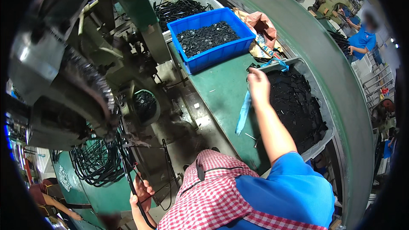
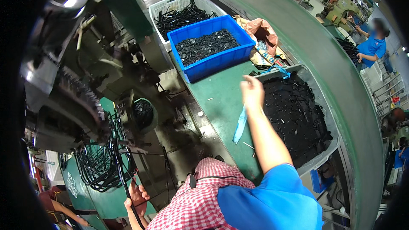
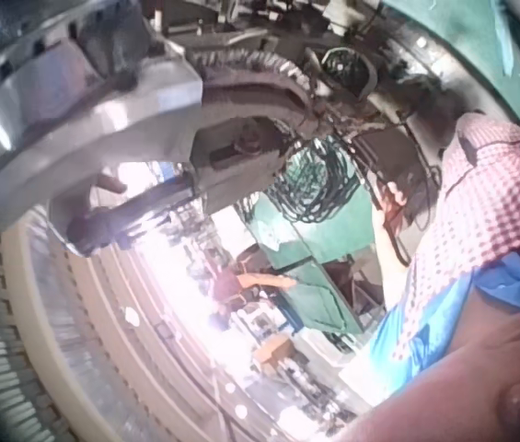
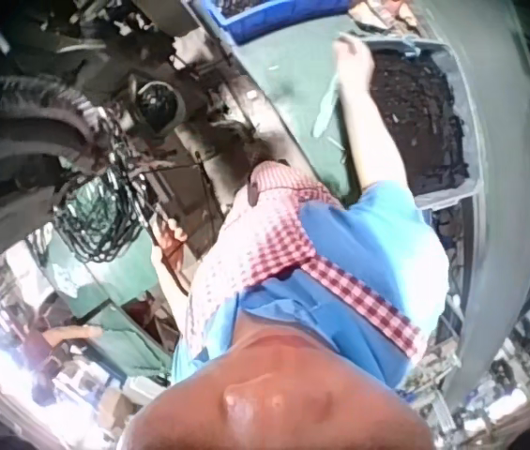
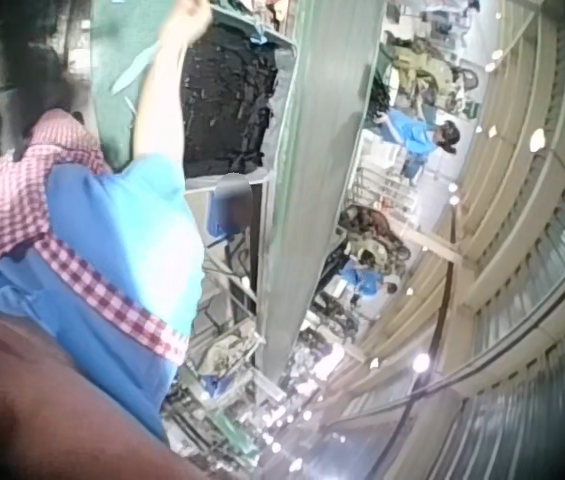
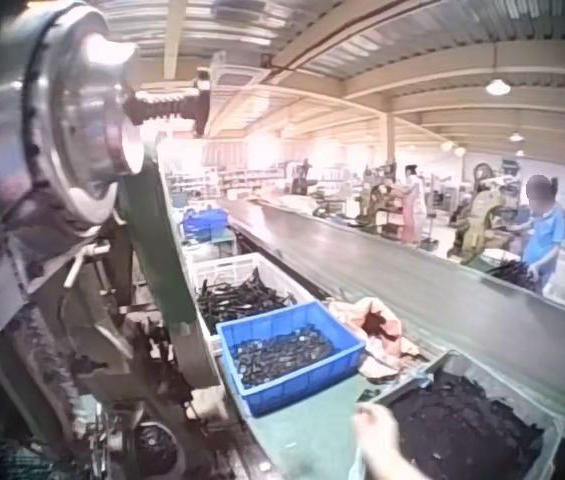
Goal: The person assembles wire baskets by inserting small black plastic clips into a press machine and attaching them to wire frames. The person repeatedly picks clips from a tray, positions them on the frame, operates the press, and places finished baskets into a white crate.
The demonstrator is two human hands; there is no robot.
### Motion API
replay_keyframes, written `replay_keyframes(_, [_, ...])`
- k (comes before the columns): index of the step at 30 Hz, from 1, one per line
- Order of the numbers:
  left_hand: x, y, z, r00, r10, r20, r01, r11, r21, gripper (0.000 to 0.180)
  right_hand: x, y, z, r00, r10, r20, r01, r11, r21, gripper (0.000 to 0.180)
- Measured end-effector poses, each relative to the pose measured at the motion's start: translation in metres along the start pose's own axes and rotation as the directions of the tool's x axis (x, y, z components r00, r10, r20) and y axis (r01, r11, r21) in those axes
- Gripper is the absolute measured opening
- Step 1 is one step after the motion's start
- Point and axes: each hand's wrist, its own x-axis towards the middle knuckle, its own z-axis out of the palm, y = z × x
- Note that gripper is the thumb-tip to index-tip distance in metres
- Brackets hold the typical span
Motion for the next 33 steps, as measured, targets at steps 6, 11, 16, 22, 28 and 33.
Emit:
replay_keyframes(6, [-0.002,-0.004,0.000,1.000,0.009,-0.005,-0.009,1.000,-0.006,0.098,0.035,0.125,-0.102,0.867,0.449,-0.218,-0.432,0.457,-0.778,0.069])
replay_keyframes(11, [-0.004,-0.001,0.025,0.993,0.002,-0.115,0.002,0.999,0.032,0.100,0.035,0.119,-0.089,0.855,0.452,-0.254,-0.433,0.353,-0.829,0.072])
replay_keyframes(16, [0.000,0.001,0.022,0.997,-0.010,-0.078,0.015,0.998,0.068,0.103,0.032,0.158,-0.114,0.877,0.386,-0.285,-0.479,0.747,-0.462,0.057])
replay_keyframes(22, [0.001,0.002,0.018,0.999,-0.022,-0.025,0.026,0.987,0.159,0.106,-0.002,0.092,-0.093,0.942,0.297,-0.158,-0.265,0.945,0.193,0.014])
replay_keyframes(28, [0.000,0.012,0.005,0.996,-0.034,0.086,0.011,0.967,0.255,0.106,-0.095,-0.057,0.023,0.908,-0.314,0.276,0.182,0.892,0.413,0.016])
replay_keyframes(33, [0.000,0.021,-0.013,0.986,-0.052,0.158,0.015,0.974,0.225,0.097,-0.191,-0.145,0.136,0.522,-0.706,0.479,0.492,0.708,0.507,0.027])
